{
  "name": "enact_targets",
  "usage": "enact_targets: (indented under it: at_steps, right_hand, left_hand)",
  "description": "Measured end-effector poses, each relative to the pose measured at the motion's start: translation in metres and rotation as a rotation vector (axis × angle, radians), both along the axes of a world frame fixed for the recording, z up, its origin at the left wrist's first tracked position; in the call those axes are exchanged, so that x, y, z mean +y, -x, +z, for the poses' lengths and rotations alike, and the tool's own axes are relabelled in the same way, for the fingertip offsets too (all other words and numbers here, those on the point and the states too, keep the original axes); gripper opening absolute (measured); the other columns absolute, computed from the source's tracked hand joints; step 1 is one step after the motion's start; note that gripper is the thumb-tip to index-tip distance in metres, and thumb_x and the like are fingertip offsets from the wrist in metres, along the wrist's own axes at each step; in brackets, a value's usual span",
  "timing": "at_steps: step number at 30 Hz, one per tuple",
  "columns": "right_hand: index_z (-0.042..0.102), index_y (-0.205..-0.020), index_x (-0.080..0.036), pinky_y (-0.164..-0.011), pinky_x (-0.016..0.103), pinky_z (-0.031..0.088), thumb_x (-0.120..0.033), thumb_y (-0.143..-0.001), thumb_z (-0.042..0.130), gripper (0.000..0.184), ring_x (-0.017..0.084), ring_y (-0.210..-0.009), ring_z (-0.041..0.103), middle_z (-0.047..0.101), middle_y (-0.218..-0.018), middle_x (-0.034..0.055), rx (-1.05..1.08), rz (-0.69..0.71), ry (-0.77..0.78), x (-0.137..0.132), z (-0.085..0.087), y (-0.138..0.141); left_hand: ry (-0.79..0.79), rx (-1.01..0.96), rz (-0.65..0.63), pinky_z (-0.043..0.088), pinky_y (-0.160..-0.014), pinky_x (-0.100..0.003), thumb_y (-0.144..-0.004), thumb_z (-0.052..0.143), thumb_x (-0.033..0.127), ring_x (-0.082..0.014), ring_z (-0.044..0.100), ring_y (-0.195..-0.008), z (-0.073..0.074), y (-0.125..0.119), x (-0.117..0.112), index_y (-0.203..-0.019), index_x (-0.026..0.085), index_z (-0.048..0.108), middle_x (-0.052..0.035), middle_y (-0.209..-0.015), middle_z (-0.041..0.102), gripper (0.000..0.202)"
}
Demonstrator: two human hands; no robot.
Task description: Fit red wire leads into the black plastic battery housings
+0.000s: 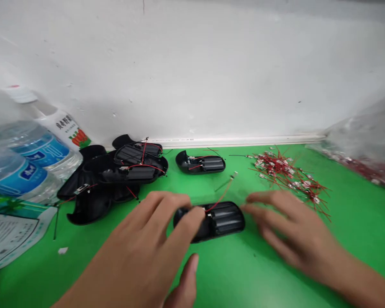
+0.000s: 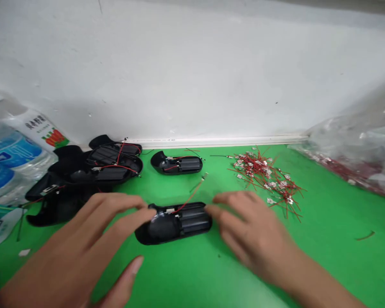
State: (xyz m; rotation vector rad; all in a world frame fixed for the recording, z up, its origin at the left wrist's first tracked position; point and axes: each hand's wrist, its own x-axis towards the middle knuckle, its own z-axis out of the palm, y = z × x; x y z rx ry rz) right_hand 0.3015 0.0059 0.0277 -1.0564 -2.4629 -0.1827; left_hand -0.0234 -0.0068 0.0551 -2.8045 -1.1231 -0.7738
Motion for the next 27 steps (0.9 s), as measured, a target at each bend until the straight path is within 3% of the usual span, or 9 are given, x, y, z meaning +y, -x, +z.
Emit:
enact_targets:
  at_steps: [1,3,4,7,11,15,19,22,27]
  right_hand:
    - [0.066,-0.129,-0.018,-0.091,0.034,0.050,-0.013,-0.108,0.052,0.026,0.020,-0.107,0.068,0.071,-0.119,0.0093,0.011,-0.115,-0.030,0.010,0.004,-0.018]
    - [0.071,-0.121,-0.019,-0.083,0.038,0.054,-0.028,-0.110,0.055,0.022,0.025,-0.100,0.073,0.072,-0.118,0.0109,-0.020,-0.284,0.053,0.033,0.011,-0.051]
    - [0.074,-0.115,-0.020,-0.074,0.038,0.054,-0.032,-0.109,0.055,0.023,0.025,-0.090,0.074,0.074,-0.117,0.0104,-0.058,-0.303,0.103,0.044,0.013,-0.064]
    - [0.079,-0.107,-0.025,-0.076,0.041,0.058,-0.037,-0.105,0.057,0.026,0.031,-0.100,0.076,0.076,-0.124,0.0087,-0.163,-0.298,0.251,0.069,0.012,-0.087]
    - [0.077,-0.103,-0.020,-0.084,0.048,0.058,-0.033,-0.102,0.055,0.026,0.034,-0.105,0.074,0.075,-0.121,0.0132,-0.215,-0.349,0.334,0.078,0.002,-0.083]
    - [0.077,-0.103,-0.019,-0.085,0.051,0.055,-0.032,-0.105,0.048,0.032,0.037,-0.107,0.071,0.073,-0.121,0.0155,-0.223,-0.372,0.354,0.081,-0.003,-0.078]
    - [0.078,-0.109,-0.018,-0.088,0.045,0.053,-0.033,-0.105,0.049,0.032,0.033,-0.106,0.069,0.074,-0.120,0.0155,-0.191,-0.326,0.394,0.090,0.001,-0.079]
    - [0.077,-0.098,-0.019,-0.084,0.040,0.050,-0.032,-0.104,0.051,0.031,0.028,-0.097,0.069,0.073,-0.109,0.0146,-0.163,-0.299,0.410,0.095,0.004,-0.077]
    - [0.068,-0.077,-0.018,-0.070,0.036,0.043,-0.026,-0.093,0.053,0.023,0.024,-0.078,0.062,0.068,-0.084,0.0103,-0.100,-0.273,0.421,0.098,0.006,-0.067]
  left_hand:
    - [-0.042,0.057,0.007,0.061,-0.093,-0.052,-0.099,0.056,0.028,-0.0347,0.063,-0.120,-0.004,-0.002,0.008,-0.139,0.019,0.058,-0.0145,-0.130,0.067,0.040]
    - [-0.057,0.190,-0.009,0.061,-0.094,-0.059,-0.098,0.065,0.038,-0.0413,0.061,-0.127,-0.015,-0.002,0.018,-0.146,0.013,0.056,-0.0199,-0.142,0.065,0.055]
    - [-0.053,0.209,-0.016,0.062,-0.095,-0.060,-0.098,0.068,0.038,-0.0419,0.061,-0.129,-0.020,-0.002,0.020,-0.148,0.013,0.056,-0.0201,-0.144,0.064,0.058]
    - [0.007,0.179,-0.051,0.063,-0.092,-0.058,-0.103,0.063,0.032,-0.0388,0.065,-0.123,-0.029,-0.002,0.021,-0.137,0.017,0.065,-0.0158,-0.137,0.069,0.037]
    - [0.162,0.145,-0.073,0.063,-0.080,-0.059,-0.099,0.060,0.019,-0.0366,0.069,-0.103,-0.022,-0.004,0.020,-0.105,0.022,0.072,-0.0116,-0.120,0.071,0.013]
    - [0.220,0.141,-0.082,0.062,-0.077,-0.059,-0.087,0.068,0.015,-0.0381,0.067,-0.102,-0.015,-0.004,0.018,-0.096,0.023,0.071,-0.0120,-0.123,0.069,0.012]
    - [0.182,0.116,-0.083,0.061,-0.091,-0.049,-0.091,0.074,0.024,-0.0328,0.065,-0.110,-0.014,-0.005,0.016,-0.100,0.021,0.069,-0.0115,-0.127,0.067,0.011]
    - [0.168,0.052,-0.058,0.058,-0.100,-0.044,-0.094,0.075,0.036,-0.0299,0.062,-0.116,-0.014,-0.009,0.016,-0.107,0.020,0.068,-0.0126,-0.126,0.066,0.022]
    - [0.172,-0.001,-0.046,0.057,-0.102,-0.045,-0.097,0.072,0.043,-0.0307,0.061,-0.118,-0.014,-0.014,0.016,-0.113,0.021,0.067,-0.0133,-0.125,0.065,0.028]
